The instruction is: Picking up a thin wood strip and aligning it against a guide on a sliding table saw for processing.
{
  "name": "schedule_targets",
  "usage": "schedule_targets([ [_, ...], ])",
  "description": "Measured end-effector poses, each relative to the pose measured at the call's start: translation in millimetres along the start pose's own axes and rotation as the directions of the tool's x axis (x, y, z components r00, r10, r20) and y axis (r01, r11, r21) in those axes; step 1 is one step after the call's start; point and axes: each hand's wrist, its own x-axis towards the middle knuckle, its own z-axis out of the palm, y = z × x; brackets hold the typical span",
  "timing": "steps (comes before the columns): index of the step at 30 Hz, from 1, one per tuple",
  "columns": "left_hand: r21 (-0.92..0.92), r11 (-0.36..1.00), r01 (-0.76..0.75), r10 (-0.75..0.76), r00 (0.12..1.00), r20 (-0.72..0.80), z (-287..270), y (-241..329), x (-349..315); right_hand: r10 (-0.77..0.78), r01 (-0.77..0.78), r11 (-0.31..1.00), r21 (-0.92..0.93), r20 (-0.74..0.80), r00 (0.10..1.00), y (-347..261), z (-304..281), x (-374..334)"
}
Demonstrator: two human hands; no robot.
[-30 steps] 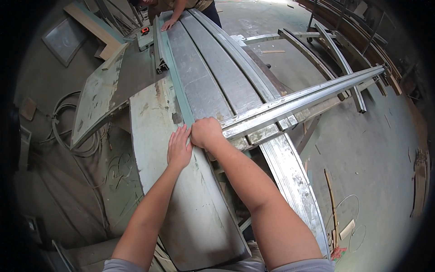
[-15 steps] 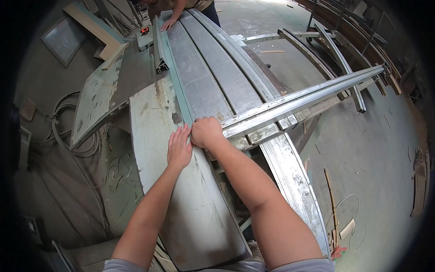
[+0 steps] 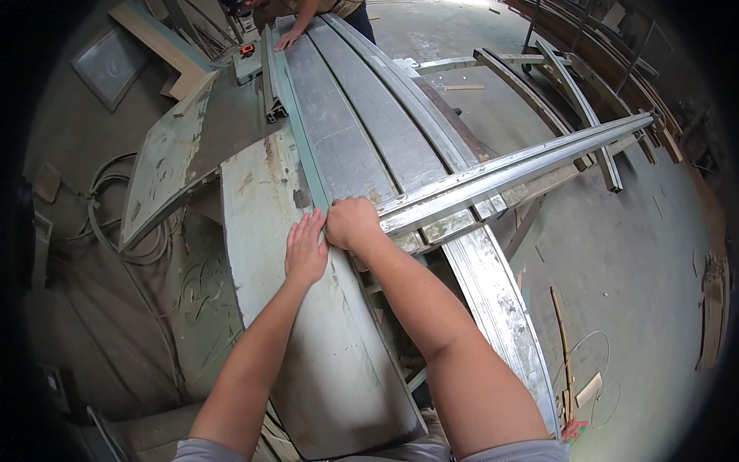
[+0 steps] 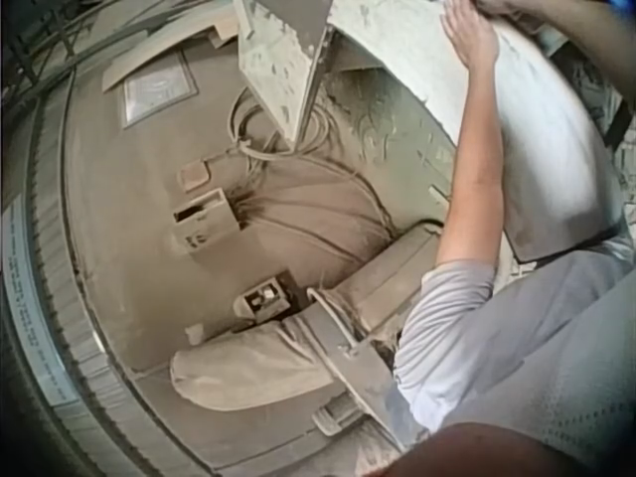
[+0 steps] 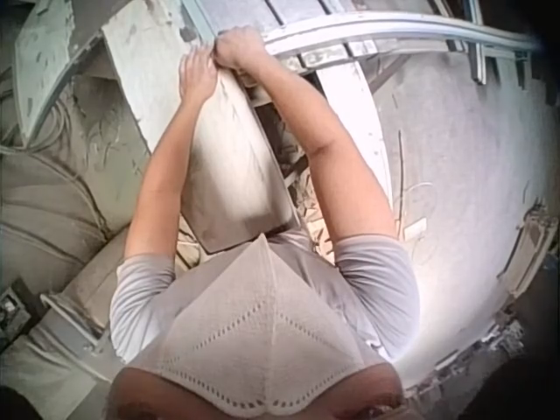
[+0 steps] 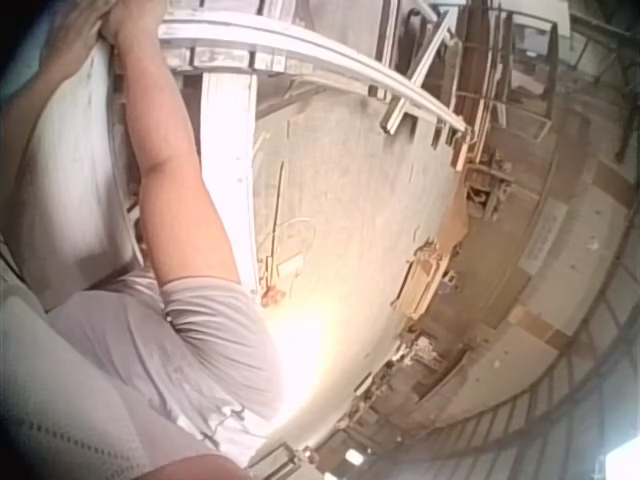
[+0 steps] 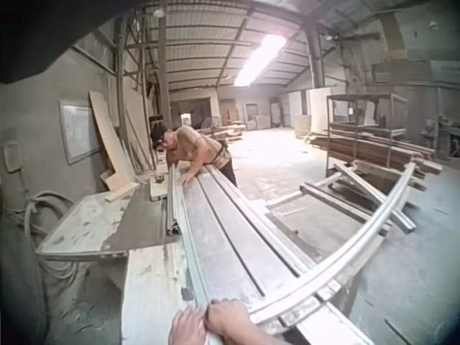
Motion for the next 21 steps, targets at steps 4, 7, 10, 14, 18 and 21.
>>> schedule_targets([
  [4, 0.002, 1.0, -0.001, 0.001, 1.0, -0.009, 0.4, -1.4, -0.1, -0.003, 0.003, 1.0, 0.001, -0.004, 1.0, -0.8, -0.4, 0.1],
  [7, 0.0, 1.0, 0.0, 0.0, 1.0, -0.012, 1.0, -0.7, -0.1, 0.0, 0.0, 1.0, -0.001, 0.002, 1.0, -0.1, 0.3, 0.4],
  [10, -0.003, 1.0, -0.003, 0.003, 1.0, -0.015, 0.7, 0.1, -0.1, 0.003, -0.003, 1.0, 0.005, 0.004, 1.0, 0.5, 0.7, 0.2],
  [14, 0.007, 1.0, 0.003, -0.003, 1.0, -0.004, -0.9, 0.0, 0.2, -0.002, 0.002, 1.0, 0.01, -0.002, 1.0, -0.6, -0.7, -0.3],
  [18, 0.013, 1.0, 0.011, -0.011, 1.0, 0.002, -1.2, 0.9, 0.6, -0.002, 0.002, 1.0, 0.01, -0.002, 1.0, -0.2, -0.4, 0.1],
  [21, 0.013, 1.0, 0.007, -0.007, 1.0, 0.001, -1.3, 0.4, 0.1, -0.004, 0.004, 1.0, 0.004, 0.006, 1.0, -0.2, -0.8, 0.1],
])
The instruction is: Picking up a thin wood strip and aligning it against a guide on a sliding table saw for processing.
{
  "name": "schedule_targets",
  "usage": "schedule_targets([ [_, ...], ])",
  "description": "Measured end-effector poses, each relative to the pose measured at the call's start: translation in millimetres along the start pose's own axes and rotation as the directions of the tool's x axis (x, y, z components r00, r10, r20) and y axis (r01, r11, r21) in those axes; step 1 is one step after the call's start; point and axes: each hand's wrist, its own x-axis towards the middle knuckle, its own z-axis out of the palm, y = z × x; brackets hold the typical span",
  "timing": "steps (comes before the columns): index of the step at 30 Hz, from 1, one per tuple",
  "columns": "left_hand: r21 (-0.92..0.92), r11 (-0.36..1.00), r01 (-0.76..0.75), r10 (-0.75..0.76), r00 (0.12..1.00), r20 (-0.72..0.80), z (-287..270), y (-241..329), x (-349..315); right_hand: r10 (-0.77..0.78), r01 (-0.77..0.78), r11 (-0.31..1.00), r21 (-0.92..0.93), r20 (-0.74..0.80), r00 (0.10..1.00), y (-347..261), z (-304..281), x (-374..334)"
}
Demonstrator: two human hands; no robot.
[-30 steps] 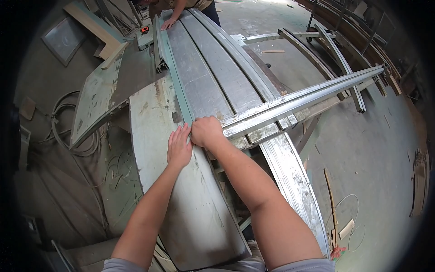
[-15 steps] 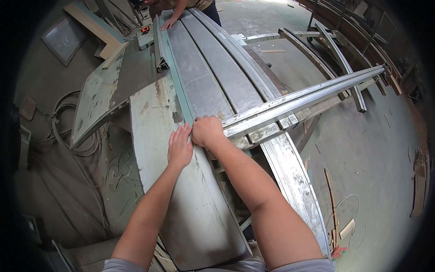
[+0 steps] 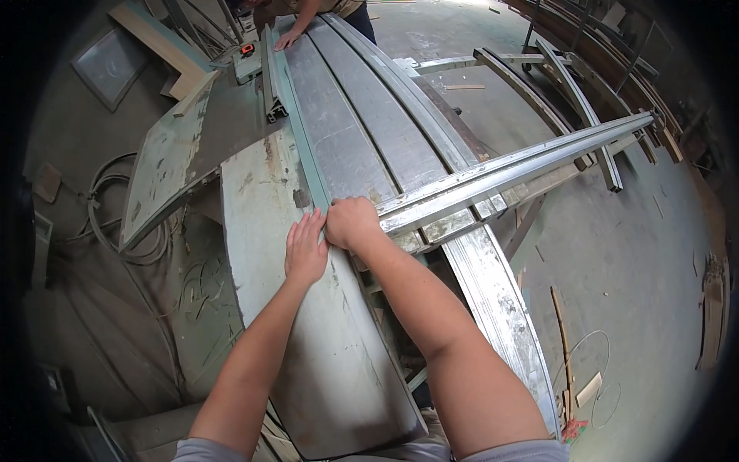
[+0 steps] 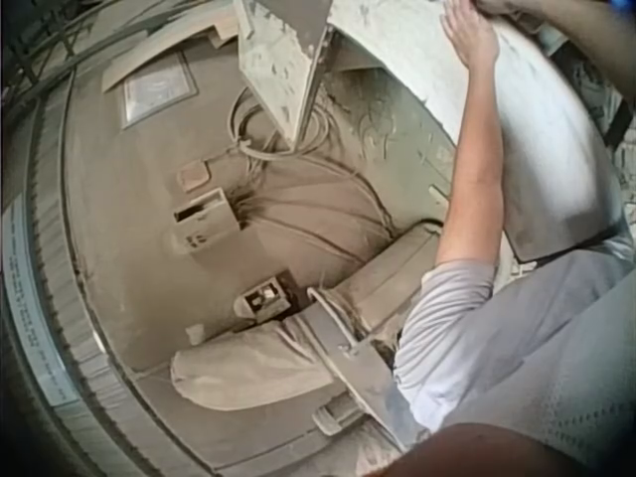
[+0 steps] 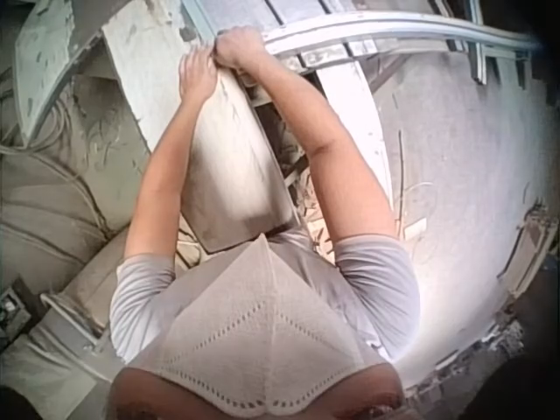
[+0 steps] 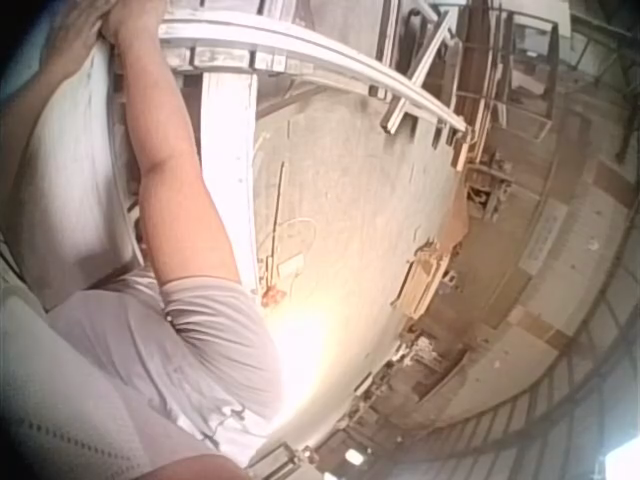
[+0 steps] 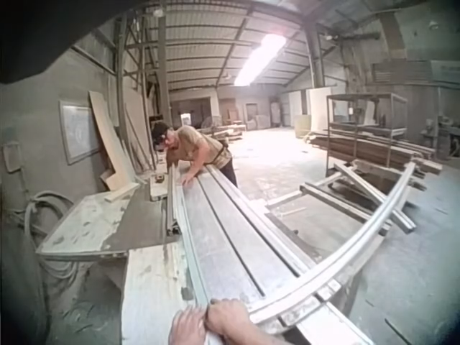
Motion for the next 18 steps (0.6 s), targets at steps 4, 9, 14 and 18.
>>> schedule_targets([
  [4, -0.013, 1.0, -0.003, 0.003, 1.0, -0.006, 0.2, -0.4, -0.4, 0.001, -0.001, 1.0, 0.003, 0.01, 1.0, -0.8, -1.5, -0.2],
  [9, -0.017, 1.0, -0.006, 0.006, 1.0, -0.012, 0.7, -0.2, -0.1, 0.006, -0.006, 1.0, 0.006, 0.017, 1.0, -0.5, -2.0, -0.4],
  [14, -0.017, 1.0, -0.009, 0.009, 1.0, -0.02, 1.2, -0.6, 0.0, 0.008, -0.008, 1.0, 0.007, 0.015, 1.0, -0.7, -2.7, -0.3],
  [18, -0.026, 1.0, -0.009, 0.009, 1.0, -0.024, 1.0, -0.2, -0.6, 0.006, -0.006, 1.0, 0.009, 0.003, 1.0, -0.5, -1.7, -0.3],
])
